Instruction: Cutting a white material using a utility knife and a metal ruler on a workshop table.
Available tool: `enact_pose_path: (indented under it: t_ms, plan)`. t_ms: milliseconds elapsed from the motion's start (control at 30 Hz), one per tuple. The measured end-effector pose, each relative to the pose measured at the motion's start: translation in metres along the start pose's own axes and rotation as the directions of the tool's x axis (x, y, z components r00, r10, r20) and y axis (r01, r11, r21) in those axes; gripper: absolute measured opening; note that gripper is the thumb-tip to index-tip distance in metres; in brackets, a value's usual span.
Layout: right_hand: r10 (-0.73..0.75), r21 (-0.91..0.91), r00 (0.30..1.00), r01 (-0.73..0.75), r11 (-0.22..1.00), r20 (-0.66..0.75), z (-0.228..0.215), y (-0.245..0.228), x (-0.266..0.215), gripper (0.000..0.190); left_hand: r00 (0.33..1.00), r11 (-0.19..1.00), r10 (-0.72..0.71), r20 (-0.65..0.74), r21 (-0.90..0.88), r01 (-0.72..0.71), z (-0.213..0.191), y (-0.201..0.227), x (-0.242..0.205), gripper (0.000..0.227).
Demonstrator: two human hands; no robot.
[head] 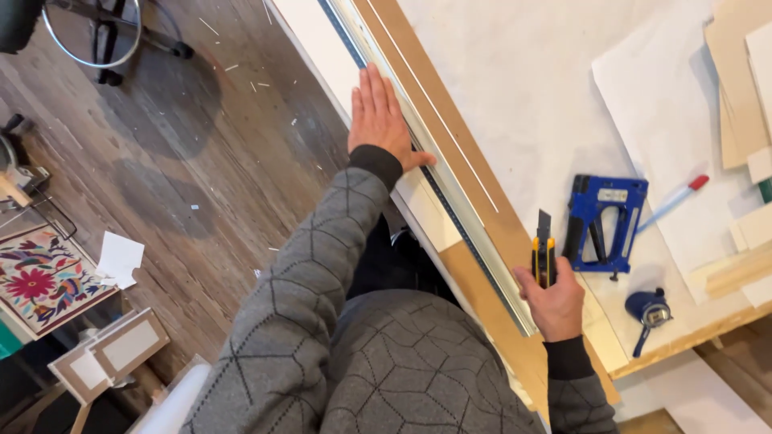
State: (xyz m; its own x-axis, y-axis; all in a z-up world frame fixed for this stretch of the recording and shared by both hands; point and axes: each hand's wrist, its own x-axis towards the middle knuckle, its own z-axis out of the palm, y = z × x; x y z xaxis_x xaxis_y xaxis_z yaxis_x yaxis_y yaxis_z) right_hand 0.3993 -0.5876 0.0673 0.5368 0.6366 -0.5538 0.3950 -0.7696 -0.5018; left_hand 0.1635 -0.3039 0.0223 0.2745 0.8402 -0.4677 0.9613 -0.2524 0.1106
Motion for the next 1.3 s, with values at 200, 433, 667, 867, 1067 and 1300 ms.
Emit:
enact_pose_path:
  t_ms: [200,433,667,867,1067,1300]
  plan:
    - [-0.369,-0.132,0.927,0.358,0.924,-0.073,0.026,-0.045,0.054,0.042,0.999,0.999,0.032,0.021,-0.009,-0.031,-0.003,-0.007,0.002,0.154]
    - [-0.462,-0.107,0.881,0.471,0.876,0.099,0.065,-0.177,0.103,0.054,0.997,0.997,0.07,-0.024,-0.034,-0.071,-0.008,-0.015,0.001,0.152]
    - [-0.772,-0.068,0.624,0.781,0.62,0.123,0.114,-0.275,0.148,0.055,0.996,0.996,0.088,-0.016,-0.027,-0.088,-0.011,-0.019,-0.001,0.148]
    - [-0.796,-0.084,0.575,0.817,0.571,0.187,0.155,-0.332,0.182,0.052,0.995,0.995,0.1,-0.029,-0.016,-0.101,-0.009,-0.02,0.001,0.147]
    - [-0.758,-0.144,0.606,0.795,0.589,0.243,0.176,-0.358,0.198,0.051,0.991,0.99,0.131,0.008,-0.05,-0.13,-0.002,-0.023,0.005,0.146]
    - [-0.777,-0.171,0.575,0.818,0.549,0.256,0.179,-0.358,0.203,0.051,0.989,0.99,0.142,0.053,-0.031,-0.14,-0.005,-0.023,0.005,0.147]
